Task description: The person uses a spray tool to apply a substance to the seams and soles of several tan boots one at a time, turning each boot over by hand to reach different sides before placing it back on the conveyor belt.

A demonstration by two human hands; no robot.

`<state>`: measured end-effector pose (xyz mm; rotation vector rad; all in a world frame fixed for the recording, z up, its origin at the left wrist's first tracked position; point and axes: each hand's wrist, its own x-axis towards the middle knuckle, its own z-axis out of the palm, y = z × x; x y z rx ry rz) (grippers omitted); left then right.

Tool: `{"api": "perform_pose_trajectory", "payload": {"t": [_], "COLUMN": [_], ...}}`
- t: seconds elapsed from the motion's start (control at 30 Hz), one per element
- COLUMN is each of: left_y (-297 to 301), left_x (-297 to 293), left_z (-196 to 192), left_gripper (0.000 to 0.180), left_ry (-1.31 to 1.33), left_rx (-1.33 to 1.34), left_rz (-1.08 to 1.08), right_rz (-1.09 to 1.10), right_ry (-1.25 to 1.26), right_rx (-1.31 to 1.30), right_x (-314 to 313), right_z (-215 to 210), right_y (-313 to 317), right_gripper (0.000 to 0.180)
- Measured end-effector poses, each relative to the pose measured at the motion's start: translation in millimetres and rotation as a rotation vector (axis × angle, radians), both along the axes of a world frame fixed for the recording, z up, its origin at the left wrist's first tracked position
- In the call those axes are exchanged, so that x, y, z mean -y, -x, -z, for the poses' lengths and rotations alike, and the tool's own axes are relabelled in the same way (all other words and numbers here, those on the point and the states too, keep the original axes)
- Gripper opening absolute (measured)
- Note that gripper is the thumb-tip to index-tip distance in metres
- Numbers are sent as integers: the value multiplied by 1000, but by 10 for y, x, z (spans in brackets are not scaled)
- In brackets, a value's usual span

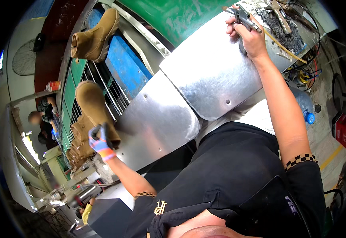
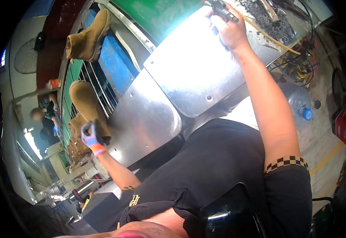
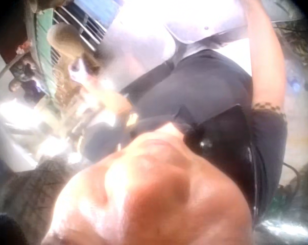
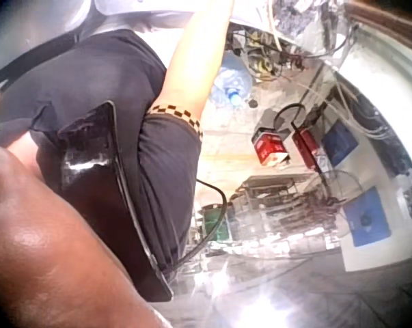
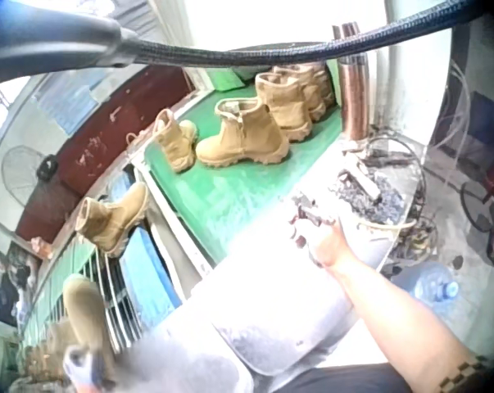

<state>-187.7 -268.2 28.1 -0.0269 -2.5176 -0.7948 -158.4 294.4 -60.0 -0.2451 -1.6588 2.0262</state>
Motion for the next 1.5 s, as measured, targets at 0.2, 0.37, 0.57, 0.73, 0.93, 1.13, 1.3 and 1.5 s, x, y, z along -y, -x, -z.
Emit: {"api": "perform_pose_trajectory", "payload": {"t": [0.2,0.37,0.57,0.73,0.93,1.13,1.3,1.5], "left_y": [-1297,-1089,-357,-496,-499,-35,158,430], "left_x": [-927,-1636,-2130,-1812,-1719,-2216,-2431,-2404], "left_z": [-44,-503,-192,-847,-1393,-972,-983,-967], "left_gripper": [27,86,72,54,58,64,59,55], "left_ry": [360,666,964,455,-253,-408,-309,-380], "left_rx": [332,-21,127,-270,-463,-259,-262,-155], "left_rz": [461,590,596,540,527,787,819,811], "right_rz": [-15,-62,-71,-140,-302,-542,-695,-296], "right_ry": [38,159,50,-10,133,57,182,-470], "right_rx": [-83,2,7,10,-63,-202,-444,-1104], "right_x": [-21,-154,-14,29,365,603,576,839], "right_z": [38,284,-51,-17,-336,-1177,-1624,-1708], "right_y": [-18,4,-266,-626,-751,-827,-601,7], "right_gripper": [44,39,39,48,47,43,36,34]}}
